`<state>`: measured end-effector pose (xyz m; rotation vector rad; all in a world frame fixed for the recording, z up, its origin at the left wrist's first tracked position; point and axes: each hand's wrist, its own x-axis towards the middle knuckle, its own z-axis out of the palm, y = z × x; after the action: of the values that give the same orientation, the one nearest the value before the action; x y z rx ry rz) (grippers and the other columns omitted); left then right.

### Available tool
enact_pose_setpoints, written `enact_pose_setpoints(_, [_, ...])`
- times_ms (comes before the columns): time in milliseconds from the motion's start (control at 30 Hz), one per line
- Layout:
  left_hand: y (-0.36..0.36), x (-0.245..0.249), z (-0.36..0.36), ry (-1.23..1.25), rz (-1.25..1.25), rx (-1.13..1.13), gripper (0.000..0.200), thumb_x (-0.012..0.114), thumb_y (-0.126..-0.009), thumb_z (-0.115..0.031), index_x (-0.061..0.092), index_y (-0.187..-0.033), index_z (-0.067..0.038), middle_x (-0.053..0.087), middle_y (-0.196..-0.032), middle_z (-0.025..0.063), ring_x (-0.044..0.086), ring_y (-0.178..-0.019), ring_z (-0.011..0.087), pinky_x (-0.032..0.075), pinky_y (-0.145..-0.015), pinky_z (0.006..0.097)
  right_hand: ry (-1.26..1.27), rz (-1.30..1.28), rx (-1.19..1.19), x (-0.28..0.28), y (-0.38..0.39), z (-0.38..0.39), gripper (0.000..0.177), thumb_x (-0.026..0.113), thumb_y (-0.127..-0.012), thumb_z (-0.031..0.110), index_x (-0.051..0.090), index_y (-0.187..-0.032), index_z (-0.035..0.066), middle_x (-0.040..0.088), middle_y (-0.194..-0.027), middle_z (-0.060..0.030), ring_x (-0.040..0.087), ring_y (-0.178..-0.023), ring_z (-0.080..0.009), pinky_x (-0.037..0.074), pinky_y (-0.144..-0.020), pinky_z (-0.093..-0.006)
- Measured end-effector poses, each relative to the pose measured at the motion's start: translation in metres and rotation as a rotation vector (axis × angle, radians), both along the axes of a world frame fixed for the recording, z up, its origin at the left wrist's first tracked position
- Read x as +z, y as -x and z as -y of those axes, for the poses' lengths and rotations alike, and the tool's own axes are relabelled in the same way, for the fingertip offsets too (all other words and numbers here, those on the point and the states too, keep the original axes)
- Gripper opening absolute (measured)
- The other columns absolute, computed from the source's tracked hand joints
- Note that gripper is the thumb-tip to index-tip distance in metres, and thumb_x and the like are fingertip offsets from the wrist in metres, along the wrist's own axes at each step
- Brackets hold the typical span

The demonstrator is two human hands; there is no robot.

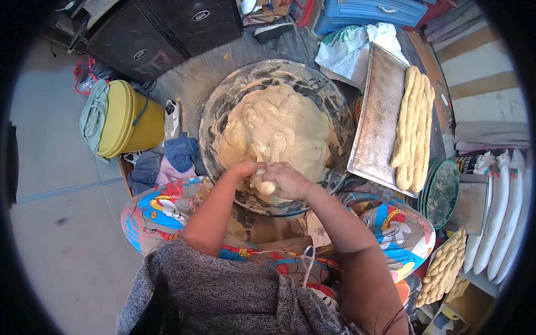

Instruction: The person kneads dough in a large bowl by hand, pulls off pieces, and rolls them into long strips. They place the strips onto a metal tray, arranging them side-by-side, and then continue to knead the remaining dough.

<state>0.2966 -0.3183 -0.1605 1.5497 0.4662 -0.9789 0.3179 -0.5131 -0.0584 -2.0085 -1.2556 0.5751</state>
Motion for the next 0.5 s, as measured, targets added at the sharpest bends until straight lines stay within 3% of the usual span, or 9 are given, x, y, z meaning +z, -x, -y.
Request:
enact_pose_setpoints(33, [0.001, -0.012, -0.003, 0.008, -0.004, -0.001, 0.049, 0.064, -0.076, -0.047, 0.059, -0.1, -0.005, 0.06, -0.081, 0.0075, 0.056, -0.069, 0.0209, 0.044, -0.064, 0.0365, 0.008, -0.004, -0.001, 0.006, 0.003, 0.005, 0.036, 0.065, -0.062, 0.01, 0.057, -0.098, 0.009, 0.057, -0.1, -0.0095, 0.05, -0.103, -0.0293, 0.038, -0.089, -0.0421])
enact_pose_setpoints(100, [-0.001, -0.023, -0.023, 0.063, -0.164, 0.499, 0.038, 0.067, -0.075, -0.038, 0.059, -0.093, -0.005, 0.06, -0.082, 0.008, 0.057, -0.069, 0.0228, 0.045, -0.062, 0.0351, 0.159, -0.015, 0.168, 0.015, 0.003, 0.018, 0.042, 0.065, -0.06, 0.01, 0.056, -0.101, 0.011, 0.057, -0.101, -0.007, 0.048, -0.106, -0.0278, 0.034, -0.093, -0.0442])
enact_pose_setpoints(167, [0.009, -0.055, -0.07, -0.275, 0.899, -0.02, 0.028, 0.066, -0.076, -0.027, 0.059, -0.088, -0.003, 0.06, -0.079, 0.0088, 0.057, -0.064, 0.023, 0.047, -0.059, 0.0322, 0.2, -0.029, 0.17, 0.012, 0.0, 0.036, 0.042, 0.065, -0.058, 0.009, 0.058, -0.099, 0.01, 0.057, -0.101, -0.0071, 0.049, -0.105, -0.0281, 0.037, -0.091, -0.0425])
enact_pose_setpoints(233, [-0.014, -0.039, -0.088, 0.063, -0.15, 1.04, 0.027, 0.057, -0.082, -0.027, 0.059, -0.093, -0.003, 0.06, -0.08, 0.0116, 0.059, -0.072, 0.0262, 0.047, -0.064, 0.0367, 0.217, -0.171, 0.105, 0.01, -0.006, 0.052, 0.04, 0.064, -0.057, 0.007, 0.059, -0.096, 0.009, 0.057, -0.1, -0.0088, 0.049, -0.104, -0.0283, 0.04, -0.088, -0.04])
enact_pose_setpoints(267, [-0.013, -0.036, -0.092, 0.064, -0.152, 1.035, 0.027, 0.057, -0.082, -0.027, 0.059, -0.093, -0.003, 0.06, -0.08, 0.0116, 0.059, -0.072, 0.0262, 0.047, -0.064, 0.0367, 0.219, -0.172, 0.1, 0.01, -0.008, 0.058, 0.04, 0.064, -0.057, 0.007, 0.059, -0.096, 0.009, 0.057, -0.1, -0.0088, 0.049, -0.104, -0.0283, 0.04, -0.088, -0.04])
enact_pose_setpoints(333, [-0.013, -0.033, -0.1, -0.75, 0.352, 0.523, 0.035, 0.057, -0.082, -0.035, 0.059, -0.098, -0.004, 0.061, -0.084, 0.0156, 0.06, -0.073, 0.0309, 0.047, -0.065, 0.0389, 0.338, -0.144, 0.158, 0.024, -0.014, 0.06, 0.037, 0.064, -0.055, 0.005, 0.06, -0.092, 0.007, 0.057, -0.096, -0.0105, 0.05, -0.102, -0.0285, 0.042, -0.085, -0.038])
enact_pose_setpoints(367, [-0.013, -0.032, -0.097, -0.751, 0.351, 0.521, 0.035, 0.057, -0.082, -0.035, 0.059, -0.098, -0.004, 0.061, -0.084, 0.0156, 0.06, -0.073, 0.0309, 0.047, -0.065, 0.0389, 0.336, -0.146, 0.157, 0.031, -0.013, 0.059, 0.037, 0.064, -0.055, 0.005, 0.06, -0.092, 0.007, 0.057, -0.096, -0.0105, 0.05, -0.102, -0.0285, 0.042, -0.085, -0.038])
enact_pose_setpoints(467, [-0.025, 0.029, -0.046, -0.684, 0.499, 0.191, 0.045, 0.058, -0.079, -0.043, 0.059, -0.1, -0.003, 0.061, -0.088, 0.0149, 0.06, -0.074, 0.0316, 0.047, -0.066, 0.0406, 0.422, -0.098, 0.163, 0.05, -0.01, 0.04, 0.035, 0.063, -0.056, 0.005, 0.06, -0.091, 0.007, 0.057, -0.093, -0.0112, 0.05, -0.101, -0.029, 0.042, -0.085, -0.0387])
enact_pose_setpoints(500, [-0.029, 0.04, -0.029, -0.658, 0.544, 0.083, 0.049, 0.058, -0.079, -0.046, 0.059, -0.101, -0.003, 0.061, -0.09, 0.0146, 0.06, -0.075, 0.0318, 0.047, -0.066, 0.0412, 0.291, -0.119, 0.15, 0.054, -0.006, 0.028, 0.035, 0.063, -0.058, 0.004, 0.06, -0.092, 0.006, 0.057, -0.095, -0.0116, 0.05, -0.101, -0.0309, 0.042, -0.086, -0.0389])
